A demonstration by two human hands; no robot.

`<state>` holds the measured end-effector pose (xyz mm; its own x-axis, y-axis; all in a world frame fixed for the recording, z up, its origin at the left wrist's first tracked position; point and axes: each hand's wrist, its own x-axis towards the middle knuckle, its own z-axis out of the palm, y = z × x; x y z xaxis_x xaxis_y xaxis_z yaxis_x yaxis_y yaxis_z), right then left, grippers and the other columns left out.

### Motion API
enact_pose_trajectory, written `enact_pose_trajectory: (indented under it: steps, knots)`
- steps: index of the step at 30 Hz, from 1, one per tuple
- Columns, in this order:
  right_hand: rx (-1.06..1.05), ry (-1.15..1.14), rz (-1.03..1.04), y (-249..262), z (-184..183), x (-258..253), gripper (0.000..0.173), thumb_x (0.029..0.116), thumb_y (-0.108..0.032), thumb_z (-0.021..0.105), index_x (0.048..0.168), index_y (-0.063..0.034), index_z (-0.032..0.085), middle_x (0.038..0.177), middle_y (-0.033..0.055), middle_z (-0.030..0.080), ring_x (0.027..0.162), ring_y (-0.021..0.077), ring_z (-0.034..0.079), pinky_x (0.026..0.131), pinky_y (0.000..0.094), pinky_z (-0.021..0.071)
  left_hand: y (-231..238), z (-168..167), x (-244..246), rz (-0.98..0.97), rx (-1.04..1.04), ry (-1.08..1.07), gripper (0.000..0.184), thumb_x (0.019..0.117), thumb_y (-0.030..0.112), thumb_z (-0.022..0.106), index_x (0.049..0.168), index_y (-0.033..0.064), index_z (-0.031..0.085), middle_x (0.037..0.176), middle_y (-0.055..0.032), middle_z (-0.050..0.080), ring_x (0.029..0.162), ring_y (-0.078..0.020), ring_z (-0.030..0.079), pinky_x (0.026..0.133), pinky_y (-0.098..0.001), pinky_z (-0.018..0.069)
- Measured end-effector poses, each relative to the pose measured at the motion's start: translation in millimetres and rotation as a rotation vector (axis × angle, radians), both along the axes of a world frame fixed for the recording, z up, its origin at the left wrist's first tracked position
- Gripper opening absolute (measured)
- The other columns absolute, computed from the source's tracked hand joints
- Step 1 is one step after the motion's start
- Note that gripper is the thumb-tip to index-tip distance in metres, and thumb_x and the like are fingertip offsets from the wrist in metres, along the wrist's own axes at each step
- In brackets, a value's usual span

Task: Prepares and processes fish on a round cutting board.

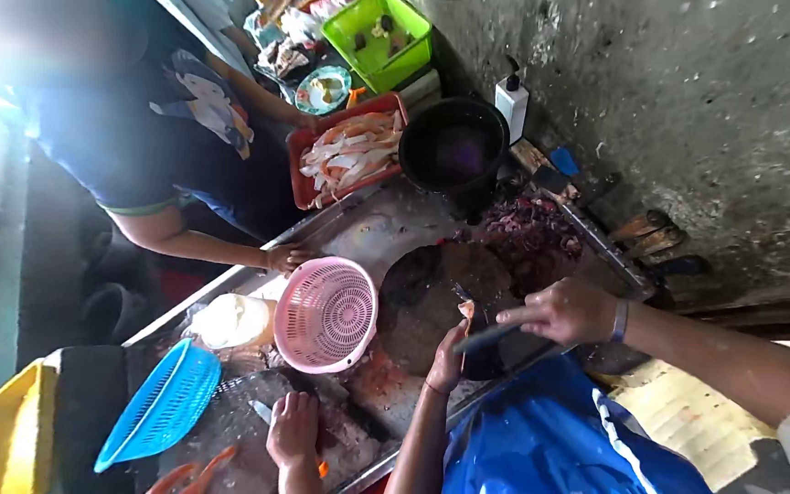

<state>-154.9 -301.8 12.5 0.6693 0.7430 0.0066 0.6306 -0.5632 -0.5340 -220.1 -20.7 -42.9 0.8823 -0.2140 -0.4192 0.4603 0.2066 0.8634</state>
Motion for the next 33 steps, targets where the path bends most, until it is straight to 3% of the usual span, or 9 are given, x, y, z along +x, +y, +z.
enact_pose_trajectory:
  steps: [2,6,9,12,15,20,23,28,33]
  knots:
    - [-0.025,0.022,-0.107,-5,-3,9,0.037,0.1050,-0.034,0.057,0.141,-0.0351,0.065,0.092,0.0083,0.074,0.077,0.0282,0.072,0.069,0.0554,0.0588,2,3,1,-0.029,-0.033,-0.009,0.047,0.1103,0.025,0.021,0.121,0.0074,0.064,0.100,0.0003,0.074,0.094,-0.0055,0.070,0.087,-0.0276,0.0588]
    - [0.099,-0.120,0.009,3,1,-1,0.038,0.1022,-0.035,0.055,0.138,-0.0354,0.067,0.077,0.0023,0.066,0.062,0.0188,0.064,0.056,0.0426,0.0545,4,5,-1,-0.037,-0.067,-0.071,0.042,0.1073,0.023,0.026,0.117,0.0101,0.064,0.100,0.0046,0.073,0.096,-0.0027,0.068,0.089,-0.0265,0.0575]
    - [0.051,-0.083,-0.089,-4,-9,6,0.038,0.1019,-0.033,0.059,0.139,-0.0334,0.067,0.083,0.0049,0.071,0.066,0.0231,0.068,0.059,0.0494,0.0578,10,1,0,-0.088,-0.088,-0.130,0.044,0.1072,0.026,0.027,0.111,0.0120,0.068,0.098,0.0039,0.075,0.094,-0.0040,0.070,0.087,-0.0276,0.0589]
    - [0.091,-0.168,-0.018,-2,3,1,0.039,0.1011,-0.036,0.055,0.138,-0.0345,0.067,0.075,0.0008,0.065,0.059,0.0173,0.062,0.052,0.0410,0.0535,10,-1,-3,-0.082,-0.093,-0.141,0.043,0.1080,0.026,0.027,0.113,0.0137,0.069,0.101,0.0050,0.075,0.097,-0.0036,0.069,0.090,-0.0272,0.0578]
    - [0.053,-0.063,-0.056,-3,-3,4,0.037,0.1019,-0.030,0.058,0.138,-0.0310,0.068,0.085,0.0082,0.073,0.068,0.0270,0.069,0.062,0.0524,0.0582,12,1,-3,-0.049,-0.097,-0.106,0.042,0.1065,0.028,0.029,0.107,0.0142,0.068,0.094,0.0047,0.075,0.090,-0.0040,0.070,0.084,-0.0267,0.0593]
    - [0.083,-0.184,0.006,6,1,-10,0.040,0.1005,-0.035,0.056,0.139,-0.0343,0.066,0.074,0.0014,0.064,0.058,0.0185,0.062,0.052,0.0417,0.0531,8,-7,-2,0.092,0.021,-0.125,0.042,0.1075,0.025,0.027,0.123,0.0052,0.061,0.101,0.0008,0.070,0.096,-0.0053,0.067,0.090,-0.0285,0.0563]
    - [0.004,-0.143,-0.106,3,-4,-5,0.039,0.1017,-0.031,0.058,0.140,-0.0325,0.066,0.081,0.0060,0.070,0.062,0.0252,0.067,0.056,0.0494,0.0564,5,-5,4,0.143,0.028,-0.111,0.048,0.1115,0.028,0.021,0.124,0.0067,0.063,0.101,-0.0022,0.073,0.097,-0.0081,0.069,0.090,-0.0308,0.0583]
    - [0.067,-0.237,-0.012,15,0,-12,0.039,0.1008,-0.034,0.056,0.138,-0.0341,0.067,0.074,0.0042,0.064,0.057,0.0218,0.062,0.051,0.0427,0.0524,3,-9,5,0.214,0.163,-0.211,0.042,0.1078,0.018,0.037,0.142,-0.0008,0.051,0.118,-0.0091,0.067,0.108,-0.0092,0.066,0.097,-0.0302,0.0553]
    - [0.036,-0.310,-0.117,19,5,-5,0.043,0.0993,-0.034,0.056,0.141,-0.0313,0.065,0.077,0.0070,0.065,0.058,0.0247,0.063,0.051,0.0450,0.0529,-7,-5,18,0.370,0.028,-0.127,0.046,0.1128,0.035,0.025,0.131,0.0109,0.059,0.109,-0.0038,0.071,0.101,-0.0124,0.068,0.090,-0.0360,0.0580]
